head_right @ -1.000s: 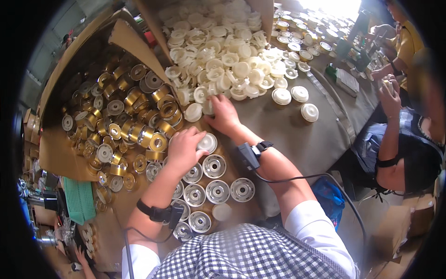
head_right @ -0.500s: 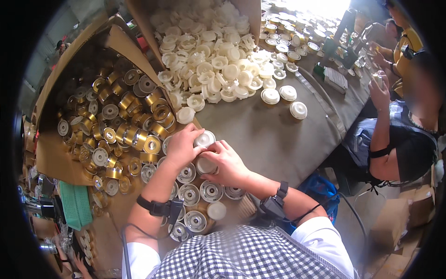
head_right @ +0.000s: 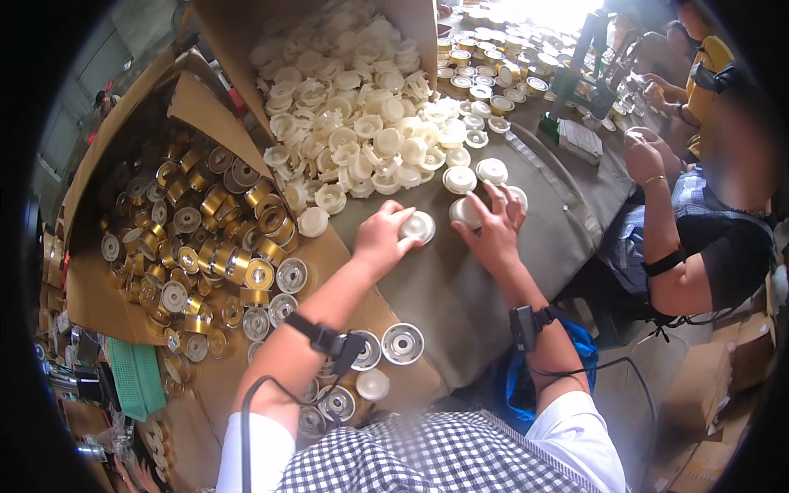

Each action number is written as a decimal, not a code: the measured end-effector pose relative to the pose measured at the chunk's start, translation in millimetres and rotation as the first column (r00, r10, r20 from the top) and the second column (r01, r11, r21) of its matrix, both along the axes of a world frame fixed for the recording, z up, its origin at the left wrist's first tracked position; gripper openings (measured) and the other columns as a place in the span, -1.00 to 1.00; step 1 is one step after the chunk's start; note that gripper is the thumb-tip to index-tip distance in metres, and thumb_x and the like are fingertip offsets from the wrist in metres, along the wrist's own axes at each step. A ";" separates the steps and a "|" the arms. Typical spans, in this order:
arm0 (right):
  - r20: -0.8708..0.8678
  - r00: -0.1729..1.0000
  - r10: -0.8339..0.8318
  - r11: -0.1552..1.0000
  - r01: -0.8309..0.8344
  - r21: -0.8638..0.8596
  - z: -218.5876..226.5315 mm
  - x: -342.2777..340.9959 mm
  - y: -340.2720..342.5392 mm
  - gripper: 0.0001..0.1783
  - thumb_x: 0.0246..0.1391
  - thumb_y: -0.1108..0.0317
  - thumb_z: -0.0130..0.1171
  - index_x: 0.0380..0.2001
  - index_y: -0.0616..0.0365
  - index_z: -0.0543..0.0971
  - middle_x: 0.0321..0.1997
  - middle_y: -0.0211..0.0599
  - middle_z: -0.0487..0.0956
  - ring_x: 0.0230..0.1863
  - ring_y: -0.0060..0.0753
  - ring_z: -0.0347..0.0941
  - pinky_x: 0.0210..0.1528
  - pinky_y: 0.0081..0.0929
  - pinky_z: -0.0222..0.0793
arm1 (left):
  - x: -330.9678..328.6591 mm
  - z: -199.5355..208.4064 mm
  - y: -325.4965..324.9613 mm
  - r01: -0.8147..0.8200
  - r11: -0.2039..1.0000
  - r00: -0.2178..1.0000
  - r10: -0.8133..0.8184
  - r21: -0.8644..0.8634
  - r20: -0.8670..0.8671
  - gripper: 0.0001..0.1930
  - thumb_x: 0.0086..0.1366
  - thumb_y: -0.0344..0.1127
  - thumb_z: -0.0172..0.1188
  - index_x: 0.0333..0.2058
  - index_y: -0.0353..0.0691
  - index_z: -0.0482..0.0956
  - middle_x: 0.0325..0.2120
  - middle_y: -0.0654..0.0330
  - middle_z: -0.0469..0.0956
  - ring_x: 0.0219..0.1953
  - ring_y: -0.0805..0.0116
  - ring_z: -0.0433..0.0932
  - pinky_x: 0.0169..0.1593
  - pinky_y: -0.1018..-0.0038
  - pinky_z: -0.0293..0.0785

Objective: Assembling small mechanical components involving springs and plastic bases at a workbench.

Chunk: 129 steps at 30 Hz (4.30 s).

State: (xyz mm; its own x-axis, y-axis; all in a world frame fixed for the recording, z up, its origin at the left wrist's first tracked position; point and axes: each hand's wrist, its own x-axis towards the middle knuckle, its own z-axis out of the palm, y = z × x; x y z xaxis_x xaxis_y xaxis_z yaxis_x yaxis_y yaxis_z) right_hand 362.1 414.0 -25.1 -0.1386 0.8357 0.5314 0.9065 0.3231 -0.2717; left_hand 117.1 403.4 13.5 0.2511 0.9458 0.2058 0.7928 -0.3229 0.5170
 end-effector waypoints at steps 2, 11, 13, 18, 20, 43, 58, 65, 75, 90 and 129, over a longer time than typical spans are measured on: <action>-0.003 0.996 -0.094 0.993 0.094 -0.065 7.3 1.6 8.6 -0.32 -0.01 -0.01 0.49 0.21 -0.13 0.61 0.45 -0.15 0.34 0.53 0.10 0.05 0.52 0.09 -0.17 | 18.8 -9.7 16.4 0.010 0.998 1.000 -0.011 0.056 0.027 -0.39 0.08 -0.06 0.53 0.10 -0.15 0.65 0.02 0.15 0.60 -0.05 0.07 0.66 0.04 0.21 0.59; -0.132 0.957 0.258 0.966 -0.260 0.003 45.9 -30.5 76.8 -0.56 -0.03 0.26 0.42 -0.01 -0.03 0.67 0.15 -0.27 0.60 0.30 -0.09 0.38 0.36 -0.09 0.19 | 4.4 2.7 66.0 0.106 0.963 0.924 -0.002 0.250 -0.381 -0.42 0.36 -0.02 0.23 0.29 -0.11 0.50 0.22 0.14 0.51 0.39 0.15 0.32 0.41 0.07 0.20; 0.029 0.979 0.203 0.972 -0.198 -0.129 50.2 -60.3 97.2 -0.60 -0.04 0.33 0.37 -0.05 0.00 0.69 0.09 -0.30 0.63 0.28 -0.11 0.41 0.36 -0.11 0.20 | -6.6 -4.0 71.8 0.169 0.967 0.780 -0.013 0.190 -0.626 -0.46 0.38 -0.11 0.19 0.30 -0.10 0.48 0.25 0.17 0.49 0.47 0.20 0.22 0.47 0.02 0.08; 0.268 0.944 0.193 0.915 -0.074 -0.397 49.4 -85.1 131.5 -0.65 -0.03 0.35 0.32 -0.10 0.06 0.70 0.08 -0.22 0.63 0.25 -0.08 0.45 0.30 -0.11 0.27 | -14.6 -7.9 63.4 0.157 0.958 0.768 0.034 0.239 -0.640 -0.56 0.35 -0.31 0.11 0.19 -0.10 0.57 0.23 0.22 0.50 0.48 0.20 0.18 0.51 -0.04 -0.02; 0.281 0.926 0.253 0.884 -0.103 -0.456 44.7 -90.6 130.1 -0.69 -0.02 0.36 0.31 -0.14 0.07 0.71 0.04 -0.19 0.62 0.17 -0.09 0.49 0.22 -0.15 0.35 | -21.5 -5.6 55.6 0.182 0.949 0.741 0.041 0.259 -0.671 -0.62 0.32 -0.32 0.13 0.10 -0.11 0.64 0.20 0.23 0.51 0.46 0.20 0.21 0.51 -0.04 -0.02; -0.495 0.867 -0.051 0.924 -0.147 -0.353 9.4 -29.8 -80.4 -0.52 0.23 0.19 0.35 0.14 0.18 0.57 0.03 -0.08 0.61 -0.09 -0.14 0.61 0.03 -0.26 0.55 | -77.1 -22.2 1.0 -0.120 0.979 0.936 0.167 0.165 -0.311 -0.47 0.13 -0.45 0.31 0.13 0.03 0.60 0.21 0.08 0.39 0.19 -0.03 0.44 0.23 0.17 0.50; -0.655 0.558 0.509 0.642 -0.753 -0.143 71.0 -62.4 -150.4 -0.36 -0.08 0.22 0.59 0.11 0.07 0.62 0.06 -0.23 0.61 0.09 -0.12 0.46 0.15 -0.21 0.41 | -115.1 38.2 -113.1 -0.123 0.989 0.958 0.141 -0.086 0.251 -0.43 0.09 -0.38 0.54 0.10 -0.21 0.57 -0.08 0.14 0.57 -0.10 0.30 0.65 0.02 0.37 0.65; -0.357 0.766 0.535 0.747 -0.626 -0.224 30.3 -69.6 -179.1 -0.35 -0.08 0.13 0.51 0.14 -0.06 0.60 0.15 -0.39 0.59 0.19 -0.06 0.39 0.25 -0.06 0.23 | -99.1 82.2 -178.2 0.174 0.949 0.982 -0.149 -0.264 0.112 -0.41 -0.01 -0.27 0.58 0.05 -0.11 0.64 -0.12 0.15 0.58 -0.09 0.16 0.62 -0.02 0.30 0.58; -0.230 0.816 0.530 0.770 -0.577 -0.272 25.1 -69.9 -180.4 -0.21 -0.10 0.07 0.50 0.26 -0.10 0.52 0.36 -0.37 0.47 0.37 -0.02 0.28 0.39 0.00 0.10 | -83.9 51.5 -199.4 0.083 0.979 0.988 -0.105 -0.188 -0.110 -0.36 -0.08 -0.13 0.59 0.07 -0.03 0.69 -0.08 0.18 0.58 -0.03 0.14 0.59 0.06 0.24 0.53; 0.097 0.992 -0.081 0.984 0.095 -0.149 12.8 13.8 -57.6 -0.06 -0.18 0.10 0.60 0.36 -0.25 0.46 0.65 -0.22 0.05 0.64 0.15 -0.22 0.59 0.19 -0.30 | 13.8 -10.6 -49.6 0.151 0.988 0.976 -0.143 0.038 -0.165 -0.18 0.12 -0.05 0.49 0.36 -0.02 0.40 0.29 0.11 0.41 0.20 0.03 0.51 0.22 0.19 0.50; -0.280 0.691 0.667 0.657 -0.722 -0.216 41.7 -142.3 -171.2 -0.31 -0.22 0.20 0.54 0.09 0.02 0.63 0.09 -0.22 0.57 0.14 -0.06 0.42 0.24 -0.09 0.39 | -184.3 52.4 -153.5 0.073 0.869 0.702 0.303 -0.489 0.644 -0.57 0.47 -0.43 0.16 0.29 -0.20 0.47 0.09 0.21 0.60 -0.03 0.49 0.64 -0.08 0.58 0.58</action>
State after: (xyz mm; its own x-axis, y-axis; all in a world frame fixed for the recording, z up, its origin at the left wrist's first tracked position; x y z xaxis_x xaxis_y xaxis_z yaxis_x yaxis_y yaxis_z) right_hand 219.8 242.8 16.5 -0.6776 0.6438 0.3554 0.3819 0.7211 -0.5780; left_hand -67.2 249.9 65.9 0.0996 0.9787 -0.1794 0.1666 0.1613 0.9727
